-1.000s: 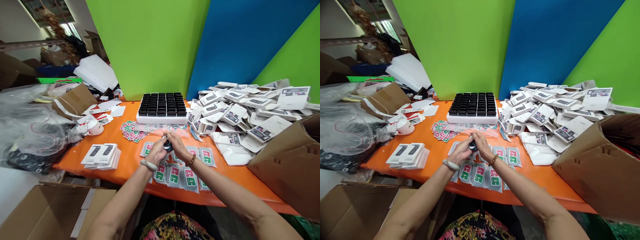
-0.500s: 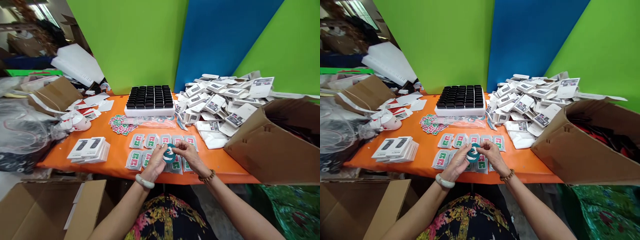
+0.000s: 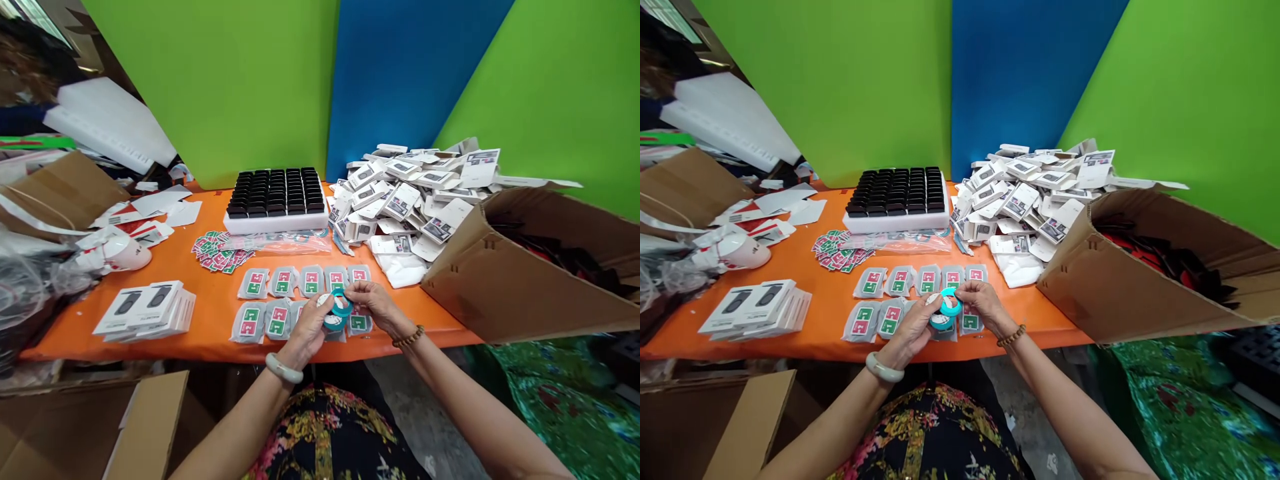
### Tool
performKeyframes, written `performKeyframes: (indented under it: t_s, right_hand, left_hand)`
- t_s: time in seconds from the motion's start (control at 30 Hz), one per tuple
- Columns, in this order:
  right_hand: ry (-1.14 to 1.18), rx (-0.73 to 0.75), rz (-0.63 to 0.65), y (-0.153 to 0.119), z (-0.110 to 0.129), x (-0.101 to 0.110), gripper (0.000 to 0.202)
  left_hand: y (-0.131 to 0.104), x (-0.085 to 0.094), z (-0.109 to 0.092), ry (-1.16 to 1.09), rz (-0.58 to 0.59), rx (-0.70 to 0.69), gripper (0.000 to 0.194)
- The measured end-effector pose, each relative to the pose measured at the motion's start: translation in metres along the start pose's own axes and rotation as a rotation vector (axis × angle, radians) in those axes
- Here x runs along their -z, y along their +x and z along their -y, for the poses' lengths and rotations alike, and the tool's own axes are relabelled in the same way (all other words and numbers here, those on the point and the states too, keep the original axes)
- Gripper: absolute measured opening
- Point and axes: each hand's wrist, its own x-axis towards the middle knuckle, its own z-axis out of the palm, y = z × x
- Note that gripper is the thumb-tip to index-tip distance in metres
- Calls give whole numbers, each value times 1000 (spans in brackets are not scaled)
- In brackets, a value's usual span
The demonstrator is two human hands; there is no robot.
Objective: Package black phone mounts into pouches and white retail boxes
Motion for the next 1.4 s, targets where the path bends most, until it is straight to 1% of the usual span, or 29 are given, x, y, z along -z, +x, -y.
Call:
performKeyframes:
  t_s: [0.1,0.17,0.23,0.33,0.47,0.53,0.6,0.67,0.7,0.73,0.77,0.8,0.87,0.9,0.93,0.97,1.03,1.1,1.17,1.27,1.4]
  right_hand:
    - [-31,-18,20,0,0,5,28]
    - [-58,-10,1,4,0,12,26]
    - [-109,40,-88,12,2,21,26]
    - [-220,125,-234,30,5,38,25]
    - [-349,176,-313,52,4,53,20]
    - [-428,210,-361,57,3,56,15]
    - [-496,254,-417,56,3,56,11]
    - [-587,341,-486,50,4,51,10]
    - [-633,387,-500,46,5,46,12]
    - [-663,419,-480,41,6,40,14]
    - [-670,425,-416,35,6,33,18]
    - [-648,396,-309,30,7,25,22]
    - [-522,255,-45,20,6,8,27]
    - [-449,174,67,17,6,1,28]
    - [-384,104,146,15,5,-5,30]
    - [-329,51,194,15,4,-10,31]
    - [-245,24,201,19,4,-12,32]
    - [-213,65,143,29,5,-8,31]
    - [-230,118,59,41,7,-1,29]
    - [-357,181,-34,58,8,8,25]
    - [-654,334,-137,70,4,10,13]
  left_hand:
    - [1,2,1,8,20,34,42]
    - [2,5,0,25,52,72,36]
    - [3,8,0,30,56,100,31]
    - [3,13,-2,17,14,105,25]
    - [2,16,-6,11,-33,80,22]
    - [1,17,-9,21,-49,63,21]
    - [0,17,-11,31,-60,52,21]
    - [-1,17,-12,32,-76,49,25]
    - [-2,17,-12,31,-85,48,27]
    - [-2,17,-13,30,-94,46,30]
    - [-2,18,-13,32,-98,43,32]
    - [-1,18,-12,33,-99,36,34]
    - [0,19,-11,32,-95,11,39]
    - [1,20,-11,30,-90,-3,40]
    - [2,21,-10,28,-85,-14,42]
    - [2,22,-10,28,-82,-25,42]
    - [3,24,-9,25,-80,-40,43]
    - [2,27,-10,13,-88,-52,42]
    - [1,29,-12,-1,-106,-60,41]
    - [-2,31,-17,-21,-142,-51,35]
    - [-6,32,-23,-84,-140,19,23]
